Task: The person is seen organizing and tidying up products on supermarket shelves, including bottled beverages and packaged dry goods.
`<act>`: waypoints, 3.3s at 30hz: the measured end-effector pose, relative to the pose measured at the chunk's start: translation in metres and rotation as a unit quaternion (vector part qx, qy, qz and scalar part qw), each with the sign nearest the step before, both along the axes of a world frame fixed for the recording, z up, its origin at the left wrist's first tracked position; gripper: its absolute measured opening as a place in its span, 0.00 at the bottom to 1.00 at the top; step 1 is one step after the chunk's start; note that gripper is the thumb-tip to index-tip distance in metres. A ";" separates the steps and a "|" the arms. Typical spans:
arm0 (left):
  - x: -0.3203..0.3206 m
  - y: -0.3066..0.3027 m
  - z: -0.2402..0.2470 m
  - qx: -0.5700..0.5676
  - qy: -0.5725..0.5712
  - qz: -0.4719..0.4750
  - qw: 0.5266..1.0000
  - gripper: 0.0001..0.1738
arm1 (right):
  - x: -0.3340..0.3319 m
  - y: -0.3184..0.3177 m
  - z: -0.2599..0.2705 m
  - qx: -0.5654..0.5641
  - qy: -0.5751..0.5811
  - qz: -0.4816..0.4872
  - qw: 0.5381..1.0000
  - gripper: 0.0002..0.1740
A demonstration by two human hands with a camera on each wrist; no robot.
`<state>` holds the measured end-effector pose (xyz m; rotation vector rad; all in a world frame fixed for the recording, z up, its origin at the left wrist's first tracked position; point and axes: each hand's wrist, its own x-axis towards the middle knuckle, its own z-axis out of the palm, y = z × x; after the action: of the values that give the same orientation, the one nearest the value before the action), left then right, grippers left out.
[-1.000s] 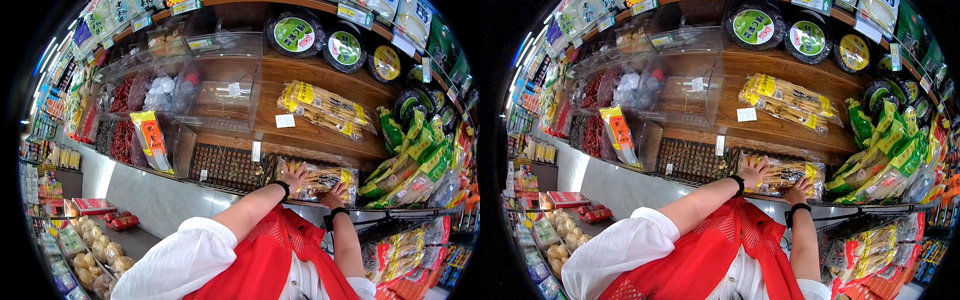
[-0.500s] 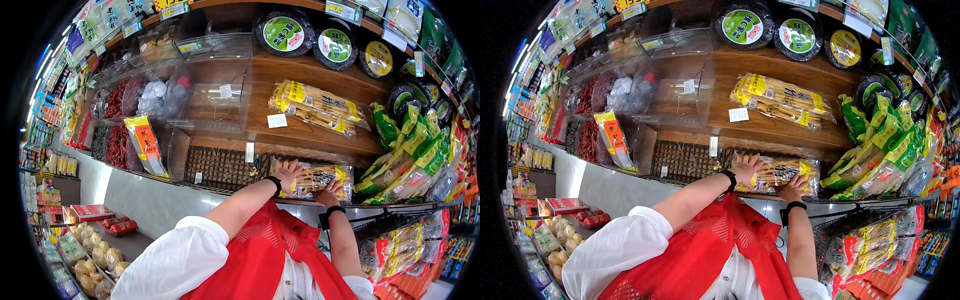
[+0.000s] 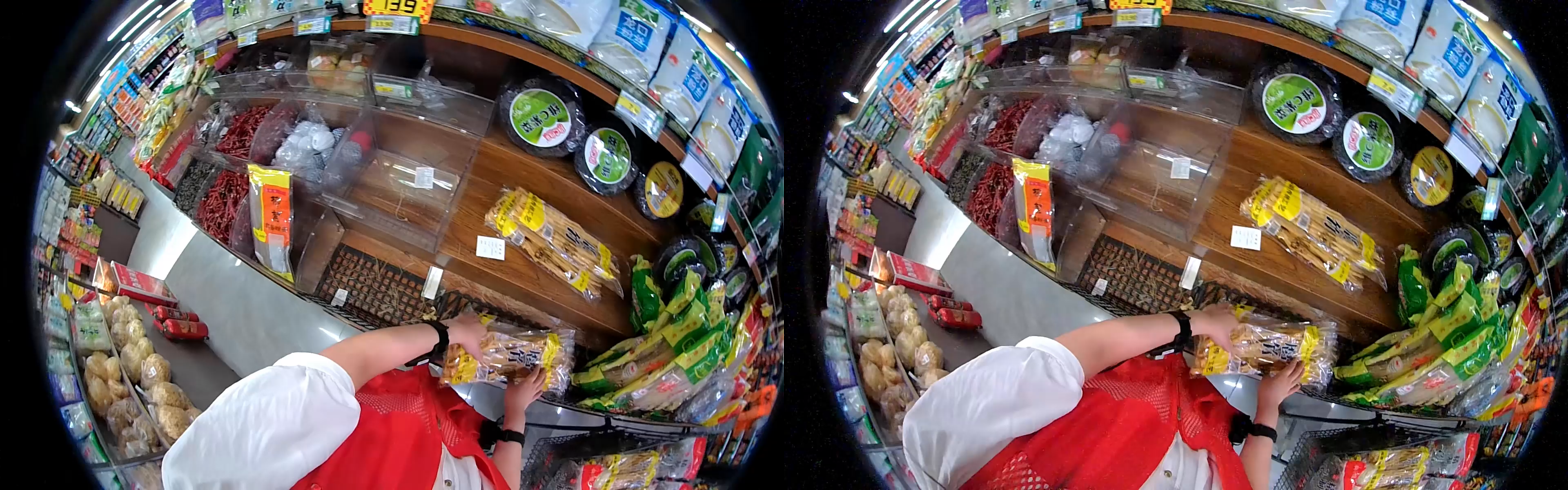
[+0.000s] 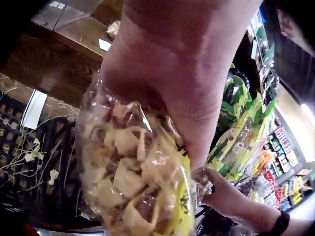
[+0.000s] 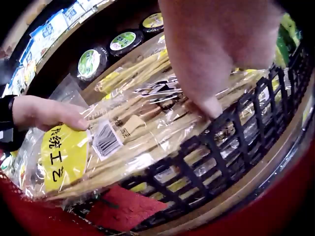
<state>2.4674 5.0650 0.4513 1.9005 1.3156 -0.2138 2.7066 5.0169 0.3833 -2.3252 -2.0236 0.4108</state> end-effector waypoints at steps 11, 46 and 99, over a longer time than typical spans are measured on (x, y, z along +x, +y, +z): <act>-0.081 -0.019 0.060 0.079 -0.143 0.030 0.986 0.39 | -0.063 -0.022 0.004 0.180 0.130 -0.080 0.972 0.53; -0.480 -0.187 0.058 0.066 -0.472 0.560 0.678 0.21 | -0.481 0.418 0.239 -0.006 0.763 0.088 0.641 0.23; -0.489 -0.195 0.038 0.025 -0.434 0.530 0.728 0.18 | -0.507 0.318 0.080 -0.024 0.562 -0.009 0.827 0.16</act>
<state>1.9784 4.8701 0.4898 0.7548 1.4379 1.1613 2.2000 5.3350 0.4628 -1.4157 -1.3366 1.4033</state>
